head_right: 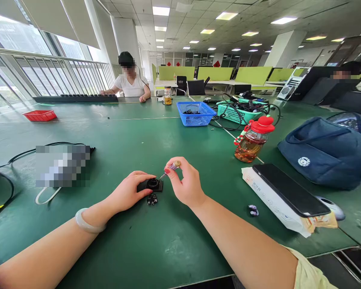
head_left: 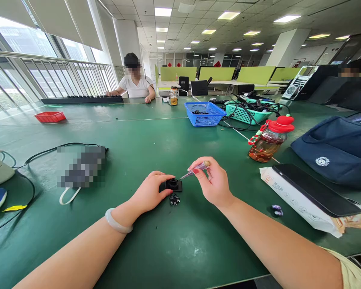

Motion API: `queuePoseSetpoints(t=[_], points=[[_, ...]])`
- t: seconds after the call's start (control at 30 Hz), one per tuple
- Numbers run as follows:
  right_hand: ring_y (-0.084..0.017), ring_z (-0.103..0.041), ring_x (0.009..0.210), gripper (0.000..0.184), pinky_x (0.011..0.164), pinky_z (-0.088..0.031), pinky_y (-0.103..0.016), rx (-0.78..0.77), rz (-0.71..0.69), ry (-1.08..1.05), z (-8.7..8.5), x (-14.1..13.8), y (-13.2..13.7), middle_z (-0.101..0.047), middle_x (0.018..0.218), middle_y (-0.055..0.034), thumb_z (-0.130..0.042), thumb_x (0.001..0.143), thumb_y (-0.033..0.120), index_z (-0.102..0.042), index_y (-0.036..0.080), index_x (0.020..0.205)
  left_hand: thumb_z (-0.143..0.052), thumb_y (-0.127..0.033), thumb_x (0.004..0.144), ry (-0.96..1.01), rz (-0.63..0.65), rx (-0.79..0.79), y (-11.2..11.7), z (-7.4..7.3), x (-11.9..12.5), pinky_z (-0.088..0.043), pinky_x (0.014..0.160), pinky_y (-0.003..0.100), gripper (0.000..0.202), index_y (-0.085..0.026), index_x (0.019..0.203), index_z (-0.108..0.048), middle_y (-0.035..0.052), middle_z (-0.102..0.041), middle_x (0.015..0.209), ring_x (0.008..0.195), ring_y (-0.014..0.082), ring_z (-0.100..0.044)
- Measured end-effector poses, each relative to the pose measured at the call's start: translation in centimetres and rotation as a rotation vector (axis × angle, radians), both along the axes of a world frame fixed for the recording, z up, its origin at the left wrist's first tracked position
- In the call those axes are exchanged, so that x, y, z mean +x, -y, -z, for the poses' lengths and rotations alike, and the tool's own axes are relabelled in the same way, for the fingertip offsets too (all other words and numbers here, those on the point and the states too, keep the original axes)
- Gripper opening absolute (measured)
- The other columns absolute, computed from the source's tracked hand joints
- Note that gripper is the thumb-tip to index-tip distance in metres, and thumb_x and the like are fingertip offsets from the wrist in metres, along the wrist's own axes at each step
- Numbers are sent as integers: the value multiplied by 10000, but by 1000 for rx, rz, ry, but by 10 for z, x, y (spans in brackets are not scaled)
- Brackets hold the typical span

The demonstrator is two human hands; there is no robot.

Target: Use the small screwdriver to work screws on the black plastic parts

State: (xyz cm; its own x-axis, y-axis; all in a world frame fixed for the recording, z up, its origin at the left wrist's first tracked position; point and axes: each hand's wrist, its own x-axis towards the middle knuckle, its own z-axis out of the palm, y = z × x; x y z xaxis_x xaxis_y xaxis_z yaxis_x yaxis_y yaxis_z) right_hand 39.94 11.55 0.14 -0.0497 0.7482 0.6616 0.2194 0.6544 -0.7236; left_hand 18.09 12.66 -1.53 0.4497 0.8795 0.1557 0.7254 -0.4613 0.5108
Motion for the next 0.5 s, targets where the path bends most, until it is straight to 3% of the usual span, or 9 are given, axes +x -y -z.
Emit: queuePoseSetpoints(t=[0.37,0.5], points=[[-160,-649,722,156,713,-514,-295,-171,12,124,3,-4,-11,-655,778,-2,-627,876,358,-566,231,809,-695,-279,825,-5,-21,9,0,2,0,-482,1067,474,428,-263,1251,-662,72,-695,1188,1238,293,-543],[-187,-698,765,172,699,-532,-308,-177,134,64,4,-3,-9,-697,818,-15,-630,879,370,-567,238,969,-693,-290,832,7,-33,10,-1,3,0,-494,1058,468,420,-271,1251,-664,81,-688,1191,1241,290,-549]])
